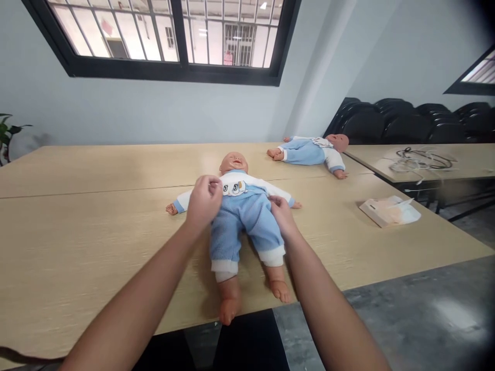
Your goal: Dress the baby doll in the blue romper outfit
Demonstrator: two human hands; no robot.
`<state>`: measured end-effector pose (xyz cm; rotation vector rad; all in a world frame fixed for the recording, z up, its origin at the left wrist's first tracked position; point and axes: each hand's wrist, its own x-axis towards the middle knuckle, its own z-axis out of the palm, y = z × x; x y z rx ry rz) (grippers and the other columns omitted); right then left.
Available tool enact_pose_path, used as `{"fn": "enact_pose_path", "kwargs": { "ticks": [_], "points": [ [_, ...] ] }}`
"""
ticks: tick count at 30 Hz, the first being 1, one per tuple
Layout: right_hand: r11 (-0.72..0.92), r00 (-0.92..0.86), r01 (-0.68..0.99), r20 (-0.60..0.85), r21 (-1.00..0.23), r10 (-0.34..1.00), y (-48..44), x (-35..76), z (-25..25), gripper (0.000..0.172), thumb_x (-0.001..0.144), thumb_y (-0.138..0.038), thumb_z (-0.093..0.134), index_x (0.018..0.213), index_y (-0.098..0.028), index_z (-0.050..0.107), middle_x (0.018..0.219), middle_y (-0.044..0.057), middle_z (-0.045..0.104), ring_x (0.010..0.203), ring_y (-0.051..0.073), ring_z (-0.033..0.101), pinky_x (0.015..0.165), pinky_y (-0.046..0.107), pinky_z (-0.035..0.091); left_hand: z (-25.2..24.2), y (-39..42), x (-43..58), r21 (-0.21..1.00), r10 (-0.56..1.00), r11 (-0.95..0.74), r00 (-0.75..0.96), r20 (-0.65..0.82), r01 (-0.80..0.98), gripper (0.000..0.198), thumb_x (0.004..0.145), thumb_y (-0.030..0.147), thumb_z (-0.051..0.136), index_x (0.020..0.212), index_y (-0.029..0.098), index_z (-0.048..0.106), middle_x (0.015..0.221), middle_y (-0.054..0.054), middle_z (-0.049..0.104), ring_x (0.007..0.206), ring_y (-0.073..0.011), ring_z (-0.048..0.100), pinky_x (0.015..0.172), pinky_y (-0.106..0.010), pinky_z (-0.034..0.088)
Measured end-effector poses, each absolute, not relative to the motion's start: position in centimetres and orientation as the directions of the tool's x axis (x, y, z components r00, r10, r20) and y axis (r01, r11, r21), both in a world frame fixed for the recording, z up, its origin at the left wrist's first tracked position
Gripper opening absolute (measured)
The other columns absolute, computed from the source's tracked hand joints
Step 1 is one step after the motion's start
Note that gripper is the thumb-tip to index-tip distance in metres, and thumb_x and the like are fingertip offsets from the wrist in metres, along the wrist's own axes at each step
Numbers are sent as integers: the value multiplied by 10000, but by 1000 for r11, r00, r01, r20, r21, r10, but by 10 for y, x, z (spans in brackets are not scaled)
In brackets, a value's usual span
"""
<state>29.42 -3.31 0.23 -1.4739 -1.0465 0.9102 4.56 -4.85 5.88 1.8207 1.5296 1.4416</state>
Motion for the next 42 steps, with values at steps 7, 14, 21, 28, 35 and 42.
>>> {"fn": "enact_pose_path", "kwargs": {
  "ticks": [7,14,21,28,35,42],
  "points": [
    [-24,363,228,63,-973,930,-38,292,12,216,747,-316,651,934,-218,602,992,76,701,958,263,650,925,400,519,14,0,8,800,940,-328,89,329,502,220,954,235,550,1060,153,724,1074,-100,733,979,-226,627,957,-364,470],
    [277,313,638,570,-719,759,-34,282,35,172,837,-249,550,986,-213,627,1054,83,650,942,244,616,911,406,506,-1,-6,4,864,935,-348,199,293,364,264,897,293,618,1131,178,655,1094,-67,663,973,-205,621,894,-335,515],
    [555,-356,756,494,-347,794,34,202,95,207,959,-207,532,1068,-202,708,1181,109,736,1099,256,666,970,378,516,-13,-2,-5,938,934,-259,307,183,230,305,905,426,680,1080,184,618,968,-36,673,817,-171,629,737,-302,514],
    [702,-739,674,-213,-229,640,101,127,86,439,953,-257,673,1388,-205,701,1452,101,694,1257,269,696,998,298,537,-9,-3,-10,937,935,-297,255,246,186,237,927,420,683,924,193,615,851,6,600,758,-154,519,724,-291,436],
    [742,-793,603,-319,-293,519,120,122,75,622,775,-18,688,1366,-212,716,1380,59,743,1174,230,737,884,234,551,-13,0,-2,950,945,-309,128,301,50,233,1009,443,555,958,221,503,747,44,473,688,-141,447,653,-269,383],
    [714,-772,635,-246,-295,586,107,132,89,337,814,-148,716,1150,-165,739,1161,93,804,952,230,740,753,260,512,-9,0,-6,959,944,-281,169,283,-35,318,950,475,668,1087,204,572,818,22,576,750,-140,543,699,-268,439]
  ]
}}
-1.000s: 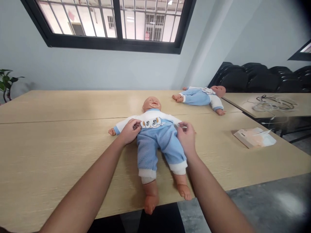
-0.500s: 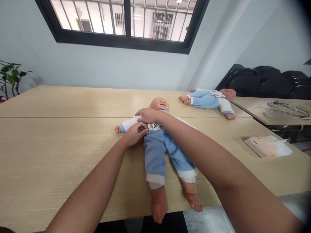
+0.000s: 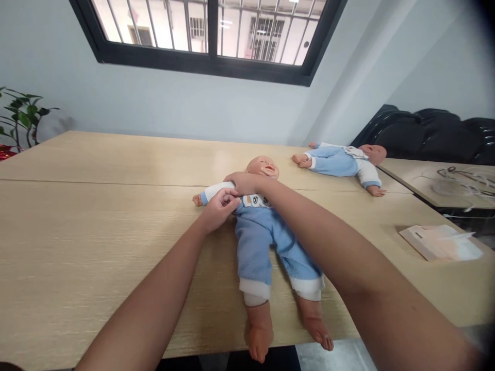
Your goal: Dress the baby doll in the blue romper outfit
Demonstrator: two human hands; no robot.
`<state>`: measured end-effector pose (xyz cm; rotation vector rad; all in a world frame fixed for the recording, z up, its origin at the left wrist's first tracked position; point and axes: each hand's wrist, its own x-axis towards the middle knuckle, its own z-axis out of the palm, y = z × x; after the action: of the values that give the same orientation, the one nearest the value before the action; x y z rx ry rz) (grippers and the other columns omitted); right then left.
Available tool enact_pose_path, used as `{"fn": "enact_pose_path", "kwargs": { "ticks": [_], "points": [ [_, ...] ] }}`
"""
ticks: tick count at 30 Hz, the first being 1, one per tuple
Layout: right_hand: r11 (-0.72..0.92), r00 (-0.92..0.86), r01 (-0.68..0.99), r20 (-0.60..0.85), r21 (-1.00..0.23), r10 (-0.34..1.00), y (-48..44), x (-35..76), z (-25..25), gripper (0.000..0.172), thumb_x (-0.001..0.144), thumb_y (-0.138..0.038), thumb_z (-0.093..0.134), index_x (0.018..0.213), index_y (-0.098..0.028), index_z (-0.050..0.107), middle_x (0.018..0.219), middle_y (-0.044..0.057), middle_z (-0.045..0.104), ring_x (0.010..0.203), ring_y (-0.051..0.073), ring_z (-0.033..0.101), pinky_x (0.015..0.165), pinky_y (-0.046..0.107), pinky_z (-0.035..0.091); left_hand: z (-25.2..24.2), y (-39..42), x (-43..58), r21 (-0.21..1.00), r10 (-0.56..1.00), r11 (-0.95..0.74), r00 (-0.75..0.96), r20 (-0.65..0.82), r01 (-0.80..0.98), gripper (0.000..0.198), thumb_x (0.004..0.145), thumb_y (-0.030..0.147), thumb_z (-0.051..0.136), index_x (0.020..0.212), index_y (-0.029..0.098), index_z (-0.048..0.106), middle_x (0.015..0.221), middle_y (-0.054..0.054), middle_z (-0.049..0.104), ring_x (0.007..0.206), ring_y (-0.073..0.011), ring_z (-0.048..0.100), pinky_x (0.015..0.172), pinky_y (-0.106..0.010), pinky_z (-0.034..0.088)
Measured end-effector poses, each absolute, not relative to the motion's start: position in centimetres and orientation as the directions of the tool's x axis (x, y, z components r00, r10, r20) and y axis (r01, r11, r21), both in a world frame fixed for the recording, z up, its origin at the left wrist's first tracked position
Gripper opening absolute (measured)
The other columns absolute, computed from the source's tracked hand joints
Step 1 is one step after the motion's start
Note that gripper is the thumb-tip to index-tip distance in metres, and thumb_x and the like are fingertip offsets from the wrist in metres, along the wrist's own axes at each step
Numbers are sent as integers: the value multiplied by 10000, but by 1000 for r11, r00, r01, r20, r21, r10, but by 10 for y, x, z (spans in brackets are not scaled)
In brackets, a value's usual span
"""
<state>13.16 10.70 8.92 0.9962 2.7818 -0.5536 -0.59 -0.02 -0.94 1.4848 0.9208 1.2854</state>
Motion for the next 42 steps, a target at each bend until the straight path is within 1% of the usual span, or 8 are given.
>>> {"fn": "enact_pose_path", "kwargs": {
  "ticks": [8,13,17,23,27,31,37,42],
  "points": [
    [593,-664,689,-36,-418,746,99,150,95,452,787,-206,680,1230,-179,591,1130,80,752,892,217,698,664,264,479,-14,-2,-7,973,956,-227,204,212,52,326,865,443,788,1029,186,672,950,-23,690,727,-131,572,695,-277,470],
    [568,-674,680,-90,-464,733,87,149,101,557,794,-218,687,1327,-185,529,1173,83,747,904,213,698,692,265,493,-14,1,3,963,953,-262,141,268,-62,324,958,500,638,1055,195,592,933,-27,682,852,-155,632,793,-289,515],
    [614,-744,645,-190,-456,641,81,149,111,556,829,-253,688,1368,-198,563,1240,87,751,1038,242,713,828,294,525,-13,-1,3,963,953,-259,143,267,-76,345,882,456,754,1009,189,577,942,-34,679,904,-168,658,826,-297,543],
    [636,-750,647,-203,-421,629,76,147,123,391,820,-290,687,1194,-186,646,1166,87,772,985,258,722,779,298,534,-14,-3,1,936,938,-326,166,303,131,296,842,341,774,1061,170,673,996,-70,737,886,-203,695,815,-335,578],
    [642,-732,628,-52,-440,680,66,152,129,404,740,-276,658,1133,-182,633,1027,63,759,840,239,687,686,298,495,-12,0,3,909,932,-330,-65,357,256,173,817,251,764,961,189,690,906,-44,688,823,-207,629,850,-361,536],
    [685,-693,504,228,-527,684,60,167,128,525,731,-283,537,1235,-147,593,1086,85,733,915,264,654,823,364,530,-11,0,7,907,890,-292,-262,374,302,136,929,269,640,1049,207,658,1022,-77,683,944,-239,637,889,-364,498],
    [623,-587,375,345,-686,733,72,178,112,668,728,-255,448,1385,-159,517,1337,104,678,1155,285,646,1002,403,538,-4,-13,13,914,932,-352,-14,362,200,294,996,485,574,915,224,683,705,10,588,667,-179,550,656,-288,420],
    [510,-533,454,236,-731,812,84,183,104,732,789,-247,437,1519,-211,406,1368,77,667,1163,278,659,931,363,568,8,-23,15,912,905,-404,172,388,69,494,934,640,615,707,201,624,761,-32,618,796,-199,585,773,-321,487]
  ]
}}
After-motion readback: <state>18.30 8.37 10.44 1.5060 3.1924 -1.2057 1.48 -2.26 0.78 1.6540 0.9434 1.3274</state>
